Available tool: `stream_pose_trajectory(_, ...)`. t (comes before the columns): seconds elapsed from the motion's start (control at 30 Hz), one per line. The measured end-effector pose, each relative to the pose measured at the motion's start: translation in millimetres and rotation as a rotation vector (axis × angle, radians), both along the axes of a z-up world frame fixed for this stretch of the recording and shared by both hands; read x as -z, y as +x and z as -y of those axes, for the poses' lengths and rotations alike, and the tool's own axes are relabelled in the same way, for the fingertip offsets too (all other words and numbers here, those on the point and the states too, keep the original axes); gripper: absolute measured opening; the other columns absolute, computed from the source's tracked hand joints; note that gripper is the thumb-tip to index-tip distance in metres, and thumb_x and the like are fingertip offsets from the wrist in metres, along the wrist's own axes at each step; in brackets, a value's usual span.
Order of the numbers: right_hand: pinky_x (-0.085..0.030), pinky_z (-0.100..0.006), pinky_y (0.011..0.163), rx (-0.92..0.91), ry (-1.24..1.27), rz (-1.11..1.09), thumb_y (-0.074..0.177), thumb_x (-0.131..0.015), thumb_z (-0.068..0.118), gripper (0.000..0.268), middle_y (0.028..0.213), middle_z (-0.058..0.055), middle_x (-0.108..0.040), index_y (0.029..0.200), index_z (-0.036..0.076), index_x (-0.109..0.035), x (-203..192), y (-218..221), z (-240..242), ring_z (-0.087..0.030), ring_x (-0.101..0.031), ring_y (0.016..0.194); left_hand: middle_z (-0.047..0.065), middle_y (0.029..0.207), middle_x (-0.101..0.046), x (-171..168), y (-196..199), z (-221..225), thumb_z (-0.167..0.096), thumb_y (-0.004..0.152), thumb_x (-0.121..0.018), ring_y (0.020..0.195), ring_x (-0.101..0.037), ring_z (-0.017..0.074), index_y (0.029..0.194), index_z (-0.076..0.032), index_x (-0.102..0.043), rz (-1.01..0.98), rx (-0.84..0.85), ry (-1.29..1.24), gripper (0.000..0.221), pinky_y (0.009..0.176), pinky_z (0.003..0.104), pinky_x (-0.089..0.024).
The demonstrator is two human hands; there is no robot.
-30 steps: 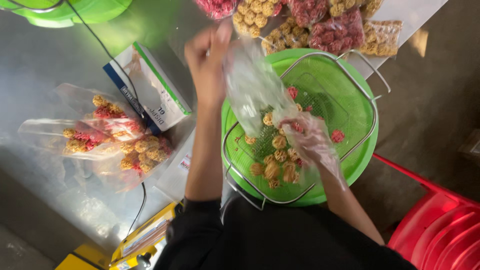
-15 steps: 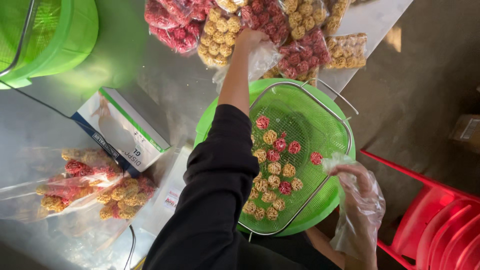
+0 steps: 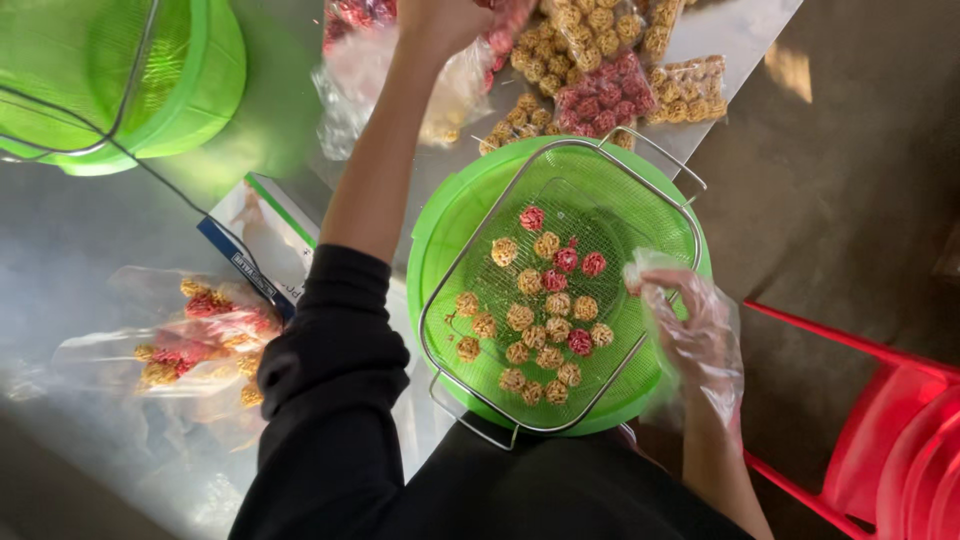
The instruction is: The person is packaging red and yellow puffed snack items by placing them into clear plastic bags by hand and preparing to use a heat sealer.
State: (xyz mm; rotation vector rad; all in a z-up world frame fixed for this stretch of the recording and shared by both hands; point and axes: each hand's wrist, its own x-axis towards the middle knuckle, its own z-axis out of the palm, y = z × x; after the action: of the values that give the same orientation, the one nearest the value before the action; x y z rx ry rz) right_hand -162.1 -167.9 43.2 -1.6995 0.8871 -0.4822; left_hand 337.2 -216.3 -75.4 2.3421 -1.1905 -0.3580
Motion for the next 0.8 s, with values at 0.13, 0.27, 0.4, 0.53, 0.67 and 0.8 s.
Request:
stream_pose_trajectory(0.13,-0.056,-0.044,0.094,-0.052,-0.226,-0.362,0.099,-0.063,0.023,0.016,0.117,-0.008,-0.073,0.109,0.014,-0.071,-7,18,9,-0.022,-0.069,0.109,0.012,0.082,-0.076,-28,-8,-47,-0.041,0.068,-0.089,0.073,-0.071,0.0266,0.094,-0.007,-0.077,0.102,-0.098,-0.187,0.045,0.063,0.042,-0.055)
stream_pose_trajectory(0.27,-0.05,-0.045,0.106,0.03,-0.047,-0.122,0.093,-0.063,0.03,0.05,0.121,-0.018,-0.067,0.134,0.003,-0.053,-6,64,18,-0.028,-0.062,0.117,0.008,0.099,-0.075,-43,-30,-75,-0.034,0.073,-0.086,0.076,-0.079,0.0123,0.106,-0.002,-0.067,-0.67,0.056,-0.549,0.049,0.062,0.033,-0.064)
stream_pose_trajectory(0.4,-0.046,-0.051,0.111,0.069,0.52,0.217,0.092,-0.065,0.041,0.069,0.128,-0.008,-0.065,0.146,0.008,-0.037,5,120,33,-0.026,-0.063,0.122,0.008,0.085,-0.075,-76,-56,-77,-0.043,0.079,-0.088,0.071,-0.07,0.011,0.1,-0.001,-0.078,-0.485,0.081,-0.127,0.049,0.061,0.027,-0.053)
stream_pose_trajectory(0.53,-0.046,-0.033,0.082,0.039,0.944,0.709,0.101,-0.067,0.037,0.056,0.128,-0.011,-0.06,0.143,0.005,-0.049,14,161,22,-0.018,-0.055,0.098,0.003,0.081,-0.074,-108,-105,-62,-0.056,0.079,-0.082,0.067,-0.064,0.0096,0.101,-0.008,-0.083,-0.411,0.274,0.116,0.052,0.058,0.026,-0.047)
stream_pose_trajectory(0.67,-0.068,-0.034,0.086,0.158,1.113,1.094,0.099,-0.072,0.025,0.043,0.125,-0.015,-0.063,0.133,0.003,-0.056,-2,146,19,-0.026,-0.068,0.111,0.001,0.086,-0.075,-132,-149,-56,-0.063,0.082,-0.076,0.071,-0.067,0.0082,0.105,-0.005,-0.077,-0.591,0.244,-0.136,0.062,0.061,0.025,-0.052)
stream_pose_trajectory(0.8,-0.066,-0.044,0.078,0.115,0.805,1.274,0.084,-0.078,0.026,0.046,0.121,-0.01,-0.068,0.122,0.009,-0.059,-24,89,61,-0.019,-0.071,0.105,0.006,0.095,-0.076,-152,-169,-85,-0.062,0.087,-0.072,0.08,-0.071,0.0161,0.114,-0.005,-0.073,-0.139,0.07,-0.203,0.064,0.07,0.033,-0.052)
